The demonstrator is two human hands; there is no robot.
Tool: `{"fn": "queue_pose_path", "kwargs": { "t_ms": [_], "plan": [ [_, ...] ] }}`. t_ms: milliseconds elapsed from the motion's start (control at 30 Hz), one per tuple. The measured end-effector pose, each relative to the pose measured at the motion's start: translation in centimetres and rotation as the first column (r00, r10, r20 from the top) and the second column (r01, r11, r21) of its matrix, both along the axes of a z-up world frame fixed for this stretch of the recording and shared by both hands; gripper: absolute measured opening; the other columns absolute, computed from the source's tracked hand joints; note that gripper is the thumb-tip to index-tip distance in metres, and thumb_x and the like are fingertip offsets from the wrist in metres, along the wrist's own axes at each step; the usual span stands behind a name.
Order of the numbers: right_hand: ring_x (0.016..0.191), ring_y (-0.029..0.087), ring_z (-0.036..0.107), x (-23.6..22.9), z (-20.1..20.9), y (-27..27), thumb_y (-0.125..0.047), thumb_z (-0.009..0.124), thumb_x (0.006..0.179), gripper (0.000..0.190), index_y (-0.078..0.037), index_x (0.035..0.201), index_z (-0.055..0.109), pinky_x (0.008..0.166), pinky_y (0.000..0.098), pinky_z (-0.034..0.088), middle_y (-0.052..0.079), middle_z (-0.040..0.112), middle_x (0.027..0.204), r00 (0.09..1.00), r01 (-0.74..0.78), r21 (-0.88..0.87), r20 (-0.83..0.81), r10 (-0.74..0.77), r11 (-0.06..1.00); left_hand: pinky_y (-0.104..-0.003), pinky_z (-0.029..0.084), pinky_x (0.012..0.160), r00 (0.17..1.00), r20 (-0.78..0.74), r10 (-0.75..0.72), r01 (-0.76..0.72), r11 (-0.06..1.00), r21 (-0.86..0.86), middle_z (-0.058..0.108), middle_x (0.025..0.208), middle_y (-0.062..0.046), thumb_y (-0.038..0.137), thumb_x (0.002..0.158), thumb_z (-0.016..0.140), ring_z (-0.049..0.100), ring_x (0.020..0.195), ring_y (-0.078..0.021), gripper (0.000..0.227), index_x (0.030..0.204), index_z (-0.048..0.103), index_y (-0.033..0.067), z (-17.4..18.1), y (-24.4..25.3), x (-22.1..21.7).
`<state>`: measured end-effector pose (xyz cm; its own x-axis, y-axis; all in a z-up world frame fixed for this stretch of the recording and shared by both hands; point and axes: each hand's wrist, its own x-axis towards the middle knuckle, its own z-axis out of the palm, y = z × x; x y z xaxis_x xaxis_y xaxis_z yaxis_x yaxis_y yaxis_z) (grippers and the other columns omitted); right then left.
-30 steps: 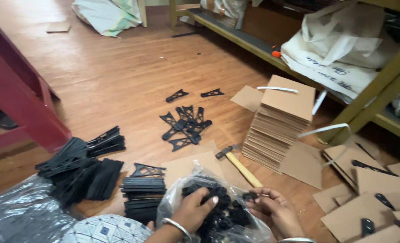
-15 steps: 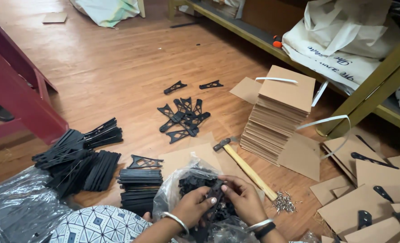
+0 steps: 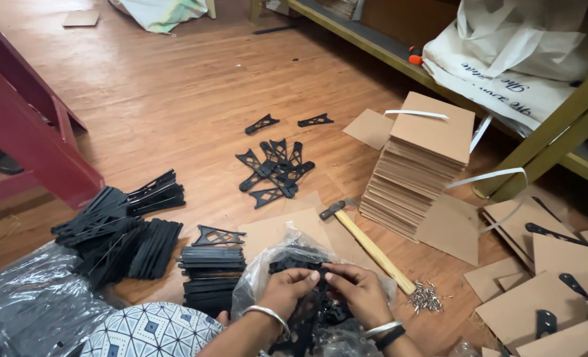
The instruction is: The person sorts and organizes black plastic drone frame arms or similar components from a bag.
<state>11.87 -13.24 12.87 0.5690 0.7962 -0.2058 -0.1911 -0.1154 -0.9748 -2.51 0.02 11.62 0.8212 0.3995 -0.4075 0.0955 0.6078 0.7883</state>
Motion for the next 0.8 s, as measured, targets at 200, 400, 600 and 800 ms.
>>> {"fn": "queue_pose_path", "kwargs": {
  "t_ms": [200, 400, 600, 800],
  "plan": [
    [0.078, 0.01, 0.068, 0.9, -1.5, 0.1, -0.007, 0.071, 0.09, 0.027, 0.0, 0.115, 0.073, 0.069, 0.0268, 0.06, 0.003, 0.073, 0.094, 0.998, 0.029, -0.013, -0.049, -0.03, 0.999, -0.026, 0.056, 0.072, 0.996, -0.045, -0.081, 0.082, 0.997, 0.012, 0.077, 0.093, -0.005, -0.003, 0.083, 0.077, 0.068, 0.077, -0.0124, 0.028, 0.11, 0.073, -0.0026, -1.7, 1.5, 0.3],
    [0.078, 0.011, 0.066, 1.7, -0.7, 0.2, -0.008, 0.067, 0.092, 0.024, -0.001, 0.115, 0.071, 0.073, 0.0316, 0.063, 0.003, 0.068, 0.095, 0.952, 0.087, -0.072, -0.287, -0.105, 0.994, -0.027, 0.059, 0.08, 0.981, -0.122, -0.149, 0.165, 0.977, 0.138, 0.08, 0.102, -0.01, -0.01, 0.08, 0.074, 0.073, 0.087, -0.0148, 0.037, 0.117, 0.072, -0.0066, -3.4, 1.8, 0.3],
    [0.077, 0.01, 0.061, 1.8, -4.3, -0.1, -0.011, 0.069, 0.095, 0.026, -0.004, 0.119, 0.074, 0.068, 0.0249, 0.053, 0.002, 0.069, 0.095, 0.973, -0.157, -0.095, -0.186, 0.138, 0.983, -0.029, 0.06, 0.079, 0.975, -0.142, -0.17, 0.192, 0.968, 0.159, 0.078, 0.1, -0.01, -0.011, 0.076, 0.078, 0.073, 0.088, -0.0164, 0.043, 0.118, 0.071, -0.007, -3.6, 1.9, 0.0],
    [0.087, 0.01, 0.07, -0.4, -4.9, 0.2, -0.007, 0.069, 0.091, 0.023, -0.003, 0.114, 0.07, 0.076, 0.0267, 0.061, 0.0, 0.073, 0.099, 0.954, -0.237, -0.162, -0.227, 0.197, 0.958, -0.028, 0.055, 0.067, 0.906, -0.35, -0.238, 0.332, 0.912, 0.241, 0.076, 0.089, -0.007, -0.005, 0.072, 0.085, 0.069, 0.075, -0.0146, 0.039, 0.11, 0.075, -0.002, -3.5, 2.8, -1.5]
  ]
}}
